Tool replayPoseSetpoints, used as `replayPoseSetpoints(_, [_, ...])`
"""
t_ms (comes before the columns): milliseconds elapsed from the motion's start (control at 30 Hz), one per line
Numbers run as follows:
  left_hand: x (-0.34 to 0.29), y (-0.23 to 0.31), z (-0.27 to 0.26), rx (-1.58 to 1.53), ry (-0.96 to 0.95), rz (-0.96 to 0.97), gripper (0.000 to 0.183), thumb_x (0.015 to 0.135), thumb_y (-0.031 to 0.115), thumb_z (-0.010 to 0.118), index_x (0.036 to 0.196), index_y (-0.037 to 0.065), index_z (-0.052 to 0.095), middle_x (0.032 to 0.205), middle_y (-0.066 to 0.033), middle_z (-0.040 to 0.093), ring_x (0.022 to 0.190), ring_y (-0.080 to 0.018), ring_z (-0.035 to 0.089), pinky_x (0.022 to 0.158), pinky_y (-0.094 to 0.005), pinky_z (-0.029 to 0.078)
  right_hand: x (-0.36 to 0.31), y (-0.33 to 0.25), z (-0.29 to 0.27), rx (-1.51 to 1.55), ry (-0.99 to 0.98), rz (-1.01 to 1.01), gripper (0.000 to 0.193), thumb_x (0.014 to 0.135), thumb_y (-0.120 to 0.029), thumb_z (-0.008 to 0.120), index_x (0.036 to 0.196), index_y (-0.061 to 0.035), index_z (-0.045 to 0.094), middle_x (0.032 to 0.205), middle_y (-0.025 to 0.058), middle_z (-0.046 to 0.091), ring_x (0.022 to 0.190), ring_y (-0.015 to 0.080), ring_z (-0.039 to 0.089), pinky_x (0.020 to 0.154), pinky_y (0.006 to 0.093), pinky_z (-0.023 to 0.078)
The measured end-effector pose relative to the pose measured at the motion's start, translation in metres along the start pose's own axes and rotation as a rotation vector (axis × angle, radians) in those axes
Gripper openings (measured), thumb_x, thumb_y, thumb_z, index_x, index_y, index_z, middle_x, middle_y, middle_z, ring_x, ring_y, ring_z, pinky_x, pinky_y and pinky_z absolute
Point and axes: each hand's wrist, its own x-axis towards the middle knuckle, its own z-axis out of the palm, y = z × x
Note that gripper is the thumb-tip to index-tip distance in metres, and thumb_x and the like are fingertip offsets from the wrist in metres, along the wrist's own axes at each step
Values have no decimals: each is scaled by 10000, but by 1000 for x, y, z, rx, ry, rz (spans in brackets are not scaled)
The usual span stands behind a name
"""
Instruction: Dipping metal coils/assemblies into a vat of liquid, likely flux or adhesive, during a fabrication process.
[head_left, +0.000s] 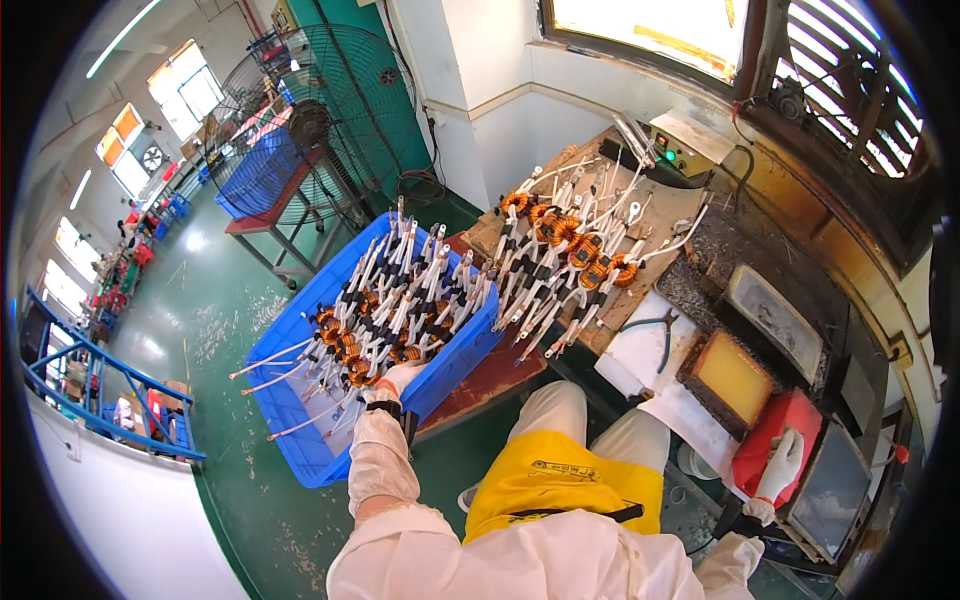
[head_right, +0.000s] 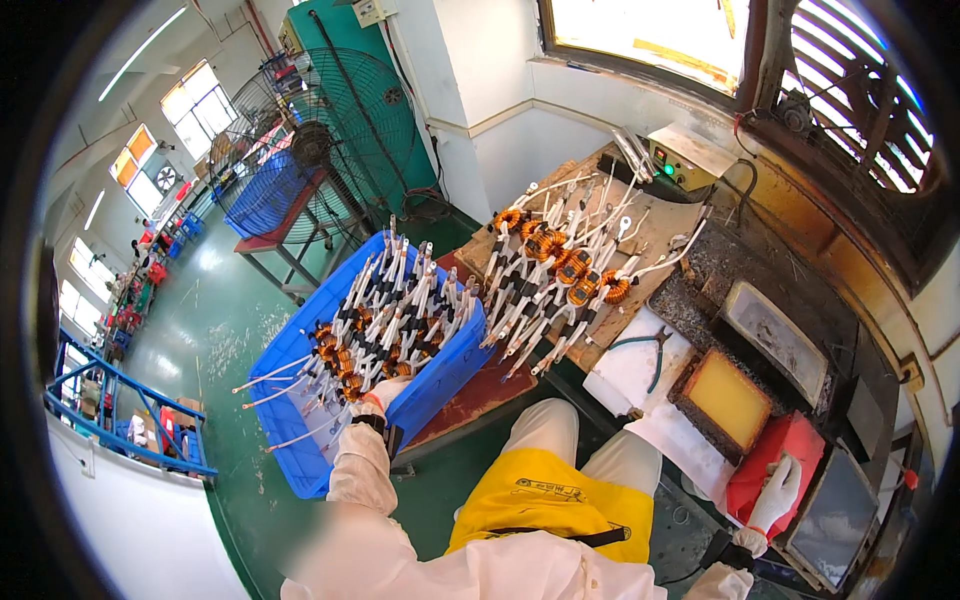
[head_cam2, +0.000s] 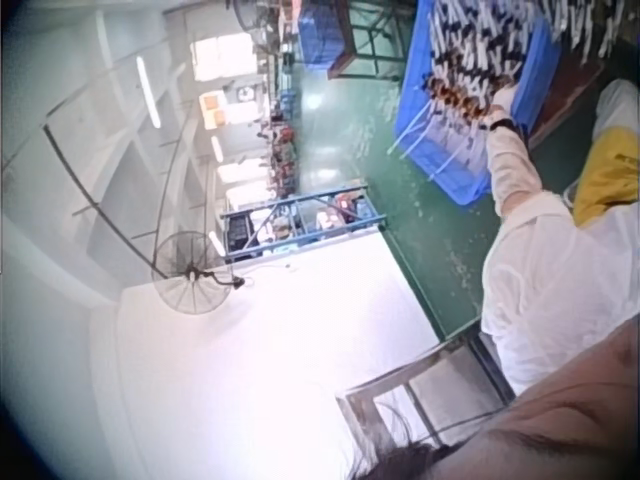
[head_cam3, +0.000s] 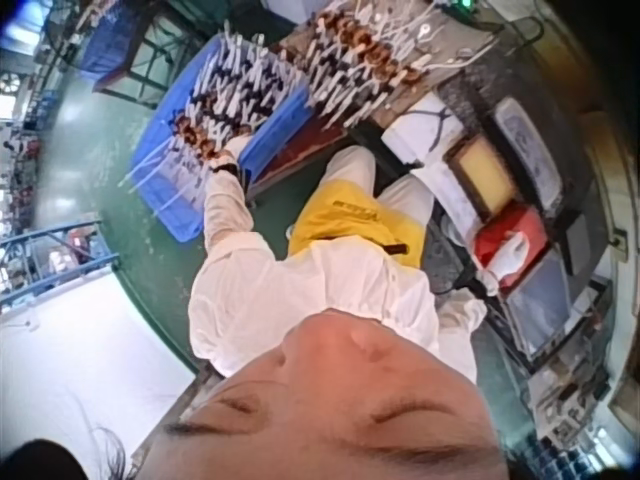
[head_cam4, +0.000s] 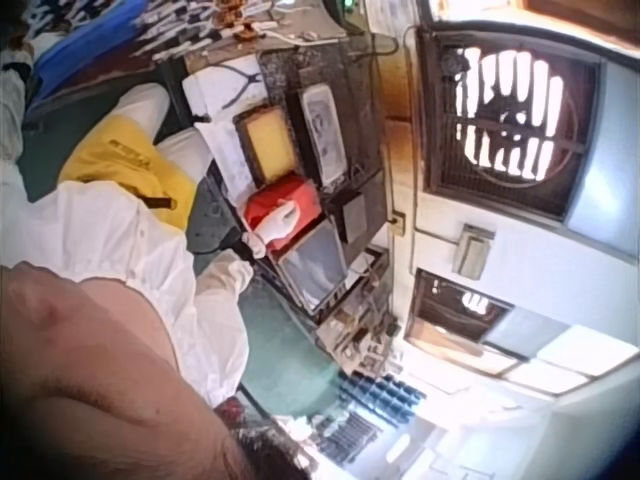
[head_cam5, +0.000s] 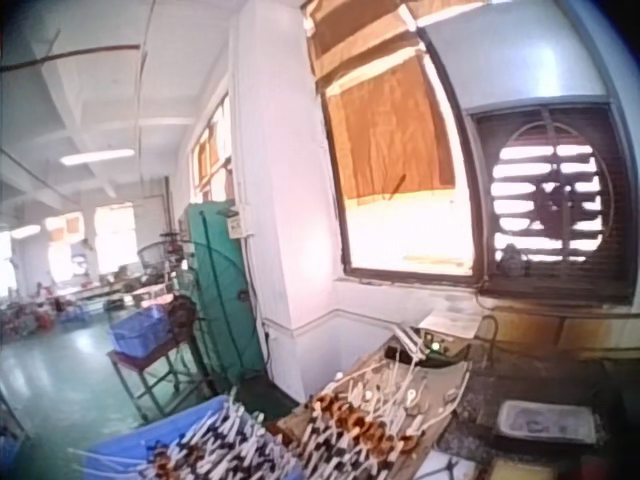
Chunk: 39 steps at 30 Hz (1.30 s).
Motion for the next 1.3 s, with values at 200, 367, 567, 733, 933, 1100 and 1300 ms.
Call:
replayPoseSetpoints(200, [-3, 33, -15, 160, 138, -233, 557, 782, 544, 466, 964, 58, 667, 1005, -210, 620, 980, -346, 578, 841, -378, 432, 3, 6, -6, -40, 19, 19, 229, 929, -236, 461, 1005, -78, 608, 655, -25, 538, 520, 35, 427, 469, 194, 349])
replayPoseSetpoints(367, [-27, 30, -34, 74, 615, -201, 401, 770, 425, 525, 900, 78, 678, 933, -214, 632, 933, -331, 597, 833, -406, 451, 5, 11, -5, -51, 8, -2, 232, 930, -236, 460, 1004, -75, 609, 653, -25, 533, 519, 34, 423, 471, 193, 347])
replayPoseSetpoints(567, [-28, -25, -79, 212, 575, -409, 634, 682, 491, 573, 1185, 108, 527, 1123, -232, 568, 1029, -350, 554, 871, -415, 433, 4, 9, -3, -45, 0, -3, 237, 930, -244, 461, 997, -71, 608, 648, -26, 529, 516, 35, 418, 470, 193, 343])
replayPoseSetpoints(733, [-34, -6, -88, 246, 309, -362, 742, 666, 471, 578, 1260, 42, 463, 1178, -229, 541, 1107, -340, 515, 932, -350, 393, 4, 7, -3, -80, 24, -14, 239, 927, -249, 464, 979, -70, 613, 640, -27, 530, 521, 35, 433, 469, 195, 346])
replayPoseSetpoints(933, [-23, -28, -86, 177, 312, -373, 608, 671, 447, 621, 1111, 32, 563, 975, -195, 637, 939, -326, 602, 806, -351, 462, 5, 7, -3, -88, 37, -28, 233, 926, -238, 461, 971, -67, 612, 646, -22, 535, 530, 41, 446, 472, 205, 356])
replayPoseSetpoints(1100, [-19, -68, -79, 58, 202, -337, 388, 656, 336, 686, 896, 39, 614, 777, -111, 656, 746, -219, 634, 673, -317, 477, 4, 5, -1, -103, 21, -55, 236, 928, -233, 458, 972, -55, 606, 649, -9, 537, 544, 51, 460, 485, 215, 370])
replayPoseSetpoints(1300, [-25, -56, -100, 221, 528, -414, 512, 675, 394, 628, 1080, 84, 577, 966, -187, 629, 875, -347, 607, 788, -399, 467, 9, 22, -2, -122, 43, -84, 236, 924, -240, 460, 969, -62, 608, 646, -10, 537, 533, 52, 452, 477, 218, 361])
